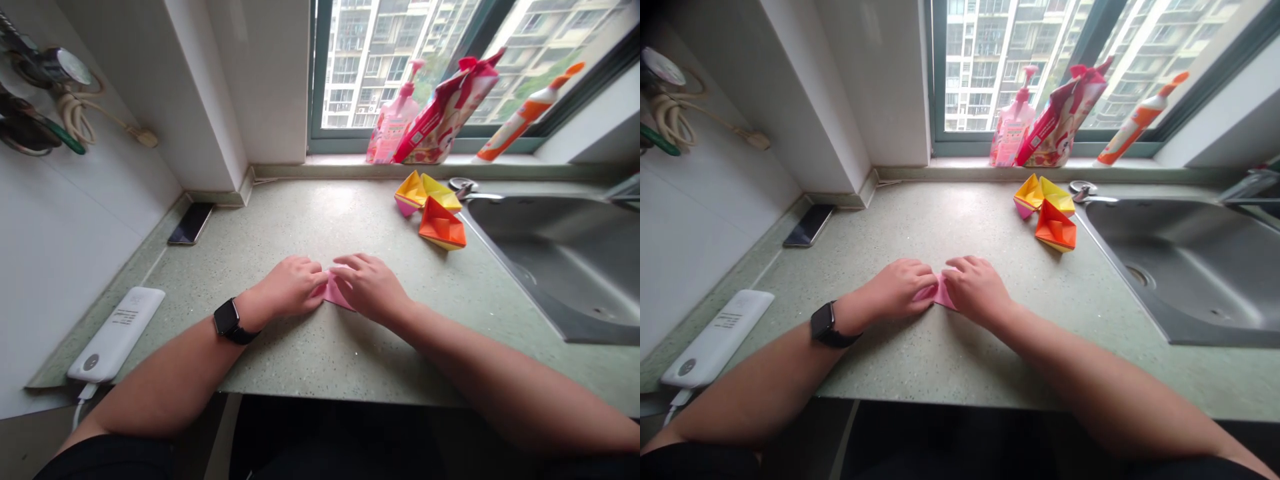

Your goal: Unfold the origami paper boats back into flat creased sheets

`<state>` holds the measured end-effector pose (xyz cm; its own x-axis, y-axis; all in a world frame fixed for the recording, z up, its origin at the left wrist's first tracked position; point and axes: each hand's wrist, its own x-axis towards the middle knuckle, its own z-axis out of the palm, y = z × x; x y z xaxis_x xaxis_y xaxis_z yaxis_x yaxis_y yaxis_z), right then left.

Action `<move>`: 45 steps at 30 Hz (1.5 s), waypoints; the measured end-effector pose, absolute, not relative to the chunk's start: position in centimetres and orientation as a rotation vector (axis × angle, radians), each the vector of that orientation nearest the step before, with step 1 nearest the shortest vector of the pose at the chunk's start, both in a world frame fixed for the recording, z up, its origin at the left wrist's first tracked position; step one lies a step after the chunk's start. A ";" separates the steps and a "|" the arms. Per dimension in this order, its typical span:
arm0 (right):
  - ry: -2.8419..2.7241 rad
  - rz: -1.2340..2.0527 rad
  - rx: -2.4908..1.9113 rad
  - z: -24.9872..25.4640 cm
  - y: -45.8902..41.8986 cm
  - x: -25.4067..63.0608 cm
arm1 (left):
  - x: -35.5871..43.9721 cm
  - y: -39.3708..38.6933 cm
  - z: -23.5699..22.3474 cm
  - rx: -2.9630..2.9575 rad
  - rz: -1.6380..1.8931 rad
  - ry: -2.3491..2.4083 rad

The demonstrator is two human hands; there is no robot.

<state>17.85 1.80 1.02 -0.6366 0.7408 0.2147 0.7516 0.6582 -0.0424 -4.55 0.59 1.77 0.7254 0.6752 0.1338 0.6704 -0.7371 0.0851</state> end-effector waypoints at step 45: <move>-2.559 0.415 -0.829 -1.2 5.1 19.5 | -5.5 2.1 1.8 2.482 0.489 1.199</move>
